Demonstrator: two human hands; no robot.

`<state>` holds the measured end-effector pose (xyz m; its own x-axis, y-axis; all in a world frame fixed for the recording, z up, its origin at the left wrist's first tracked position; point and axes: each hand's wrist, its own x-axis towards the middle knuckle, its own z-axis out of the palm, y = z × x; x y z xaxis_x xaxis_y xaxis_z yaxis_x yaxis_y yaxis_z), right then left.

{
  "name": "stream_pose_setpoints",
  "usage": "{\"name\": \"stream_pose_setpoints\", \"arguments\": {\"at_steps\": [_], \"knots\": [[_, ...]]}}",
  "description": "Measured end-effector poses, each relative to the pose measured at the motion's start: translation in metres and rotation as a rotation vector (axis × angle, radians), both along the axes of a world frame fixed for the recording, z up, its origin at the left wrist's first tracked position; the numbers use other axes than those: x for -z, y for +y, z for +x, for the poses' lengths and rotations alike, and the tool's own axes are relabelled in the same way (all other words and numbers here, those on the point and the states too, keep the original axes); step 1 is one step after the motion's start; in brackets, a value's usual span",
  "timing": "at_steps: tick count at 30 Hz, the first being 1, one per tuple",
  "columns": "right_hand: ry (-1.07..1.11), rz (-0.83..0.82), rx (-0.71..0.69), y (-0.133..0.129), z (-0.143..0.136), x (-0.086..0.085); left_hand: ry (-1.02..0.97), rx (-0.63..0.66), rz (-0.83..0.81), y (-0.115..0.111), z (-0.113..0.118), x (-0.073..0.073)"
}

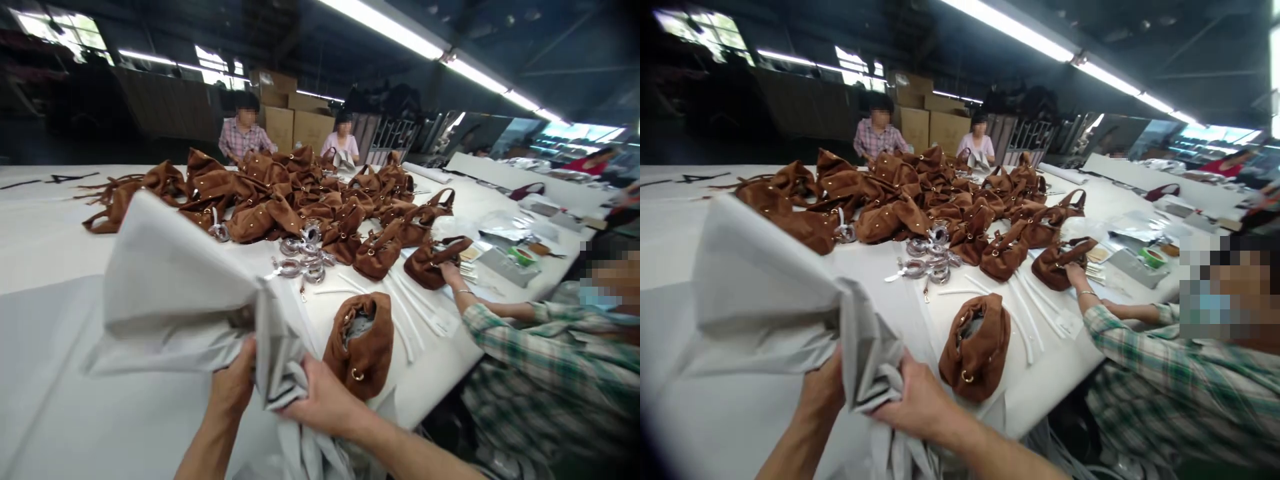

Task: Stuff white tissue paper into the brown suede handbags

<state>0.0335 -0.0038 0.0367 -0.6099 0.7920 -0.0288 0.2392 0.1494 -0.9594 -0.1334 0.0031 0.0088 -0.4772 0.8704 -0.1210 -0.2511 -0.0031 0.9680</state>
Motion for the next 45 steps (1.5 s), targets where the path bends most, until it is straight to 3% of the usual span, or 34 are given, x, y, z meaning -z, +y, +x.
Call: {"name": "stream_pose_setpoints", "arguments": {"at_steps": [3, 4, 5, 6, 8, 11, 14, 17, 19, 22, 25, 26, 28, 31, 36, 40, 45], "knots": [[0.127, 0.001, 0.338, -0.008, 0.061, -0.008, 0.141, 0.872, 0.303, 0.033, 0.032, -0.021], [0.116, 0.014, 0.497, -0.009, 0.088, -0.012, 0.148, 1.086, 0.364, 0.045, 0.043, -0.023], [0.088, 0.028, 0.678, -0.01, 0.118, -0.015, 0.162, 1.196, 0.384, 0.057, 0.054, -0.023], [0.058, 0.031, 0.852, -0.011, 0.148, -0.017, 0.214, 1.221, 0.376, 0.067, 0.066, -0.019], [-0.011, -0.004, 1.059, -0.014, 0.206, -0.017, 0.45, 1.204, 0.36, 0.081, 0.092, -0.004], [-0.019, -0.142, 1.095, -0.015, 0.266, -0.004, 0.922, 1.172, 0.537, 0.081, 0.132, 0.026], [0.063, -0.355, 0.986, -0.006, 0.279, 0.02, 1.18, 0.994, 0.722, 0.057, 0.168, 0.053], [0.114, -0.459, 0.825, 0.01, 0.26, 0.044, 1.199, 0.876, 0.7, 0.024, 0.186, 0.07], [0.118, -0.443, 0.68, 0.019, 0.246, 0.053, 1.154, 0.887, 0.705, 0.007, 0.184, 0.071], [-0.025, -0.324, 0.538, 0.026, 0.246, 0.052, 0.961, 0.842, 0.674, -0.003, 0.161, 0.056], [-0.301, -0.084, 0.505, 0.027, 0.268, 0.032, 0.807, 0.598, 0.383, 0.01, 0.135, 0.034], [-0.37, -0.012, 0.497, 0.027, 0.275, 0.025, 0.842, 0.542, 0.275, 0.017, 0.13, 0.029], [-0.446, 0.071, 0.495, 0.027, 0.283, 0.011, 1.019, 0.552, 0.105, 0.035, 0.129, 0.025], [-0.429, 0.066, 0.45, 0.03, 0.267, 0.007, 1.241, 0.666, -0.084, 0.058, 0.142, 0.029], [-0.202, 0.01, 0.346, 0.042, 0.202, 0.027, 1.324, 0.634, -0.184, 0.079, 0.159, 0.043], [-0.116, 0.053, 0.288, 0.045, 0.168, 0.042, 1.264, 0.673, -0.16, 0.085, 0.144, 0.051], [-0.213, 0.212, 0.232, 0.044, 0.156, 0.058, 1.111, 0.602, -0.118, 0.081, 0.124, 0.06]]}}
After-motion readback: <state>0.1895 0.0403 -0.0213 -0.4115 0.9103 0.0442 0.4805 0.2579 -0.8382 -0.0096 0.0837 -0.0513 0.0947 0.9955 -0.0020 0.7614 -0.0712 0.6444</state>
